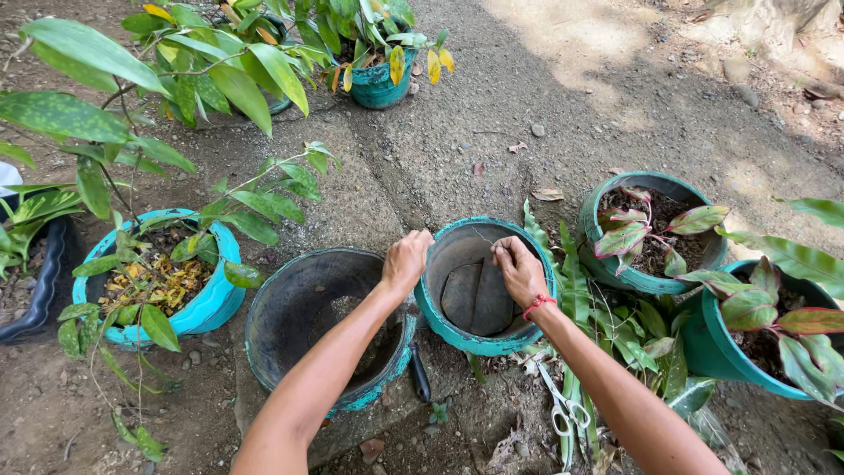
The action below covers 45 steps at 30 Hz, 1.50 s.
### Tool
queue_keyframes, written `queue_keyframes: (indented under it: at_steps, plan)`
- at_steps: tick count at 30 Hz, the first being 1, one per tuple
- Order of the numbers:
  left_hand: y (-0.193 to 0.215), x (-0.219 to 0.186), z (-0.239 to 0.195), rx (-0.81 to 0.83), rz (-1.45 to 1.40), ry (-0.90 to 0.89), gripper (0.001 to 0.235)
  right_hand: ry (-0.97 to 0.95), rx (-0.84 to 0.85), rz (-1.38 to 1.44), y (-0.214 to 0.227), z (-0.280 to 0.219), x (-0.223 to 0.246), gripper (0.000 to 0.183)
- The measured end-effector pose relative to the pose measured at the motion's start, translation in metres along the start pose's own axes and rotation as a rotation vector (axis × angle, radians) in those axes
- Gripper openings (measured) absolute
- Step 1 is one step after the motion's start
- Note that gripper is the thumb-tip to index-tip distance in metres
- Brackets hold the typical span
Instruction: The person repairs a broken green plastic planter by securing its split sections with a wire. They use a small trowel to adjust the planter's position and a pair of scissors to cut the wire after wrapping it around the planter's rim.
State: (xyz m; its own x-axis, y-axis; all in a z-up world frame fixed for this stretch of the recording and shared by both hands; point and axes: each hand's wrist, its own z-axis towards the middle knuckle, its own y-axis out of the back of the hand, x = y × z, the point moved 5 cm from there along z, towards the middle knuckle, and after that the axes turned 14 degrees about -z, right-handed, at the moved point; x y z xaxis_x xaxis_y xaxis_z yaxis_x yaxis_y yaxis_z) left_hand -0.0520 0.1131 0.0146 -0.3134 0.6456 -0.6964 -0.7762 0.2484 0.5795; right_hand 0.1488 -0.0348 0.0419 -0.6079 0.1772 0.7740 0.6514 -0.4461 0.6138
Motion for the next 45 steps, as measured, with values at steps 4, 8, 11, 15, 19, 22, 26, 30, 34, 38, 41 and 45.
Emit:
queue_keyframes:
  at_steps: [4, 8, 11, 15, 19, 22, 26, 30, 34, 38, 41, 45]
  plan:
    - [0.011, -0.023, -0.007, -0.049, 0.03, -0.149, 0.01, -0.035, 0.003, -0.031, 0.004, -0.006, -0.005, 0.016]
    - [0.021, -0.043, -0.014, -0.169, -0.05, -0.113, 0.008, -0.009, 0.001, -0.002, 0.009, -0.009, -0.02, 0.017]
    - [0.021, -0.073, -0.023, -0.141, -0.138, -0.27, 0.005, -0.012, -0.008, 0.01, 0.012, -0.01, -0.033, 0.017]
    - [0.02, -0.102, -0.032, -0.005, -0.012, -0.435, 0.009, -0.007, -0.021, 0.008, 0.011, -0.016, -0.04, 0.018]
    - [0.031, -0.095, -0.026, 0.051, 0.085, -0.437, 0.014, -0.008, 0.026, -0.075, -0.003, -0.016, -0.024, 0.015]
    - [0.04, -0.079, -0.029, 0.048, 0.08, -0.412, 0.012, -0.004, 0.023, -0.14, -0.021, -0.016, -0.011, 0.015]
    - [0.045, -0.064, -0.029, 0.066, 0.083, -0.383, 0.009, 0.186, -0.035, -0.318, -0.043, -0.006, 0.006, 0.013]
    - [0.043, -0.058, -0.026, 0.085, 0.067, -0.392, 0.007, 0.209, -0.119, -0.343, -0.057, -0.002, 0.009, 0.01]
    - [0.039, -0.052, -0.023, 0.13, 0.06, -0.382, 0.006, 0.185, -0.106, -0.425, -0.069, -0.003, 0.006, 0.009]
    - [0.042, -0.052, -0.021, 0.137, 0.054, -0.367, 0.005, 0.228, -0.106, -0.465, -0.07, -0.01, 0.011, 0.008]
    - [0.045, -0.05, -0.025, 0.079, 0.031, -0.344, 0.007, 0.243, -0.096, -0.439, -0.063, -0.012, 0.018, 0.008]
    - [0.037, -0.037, -0.027, 0.079, -0.035, -0.146, 0.012, 0.286, -0.07, -0.415, -0.041, -0.019, 0.025, 0.009]
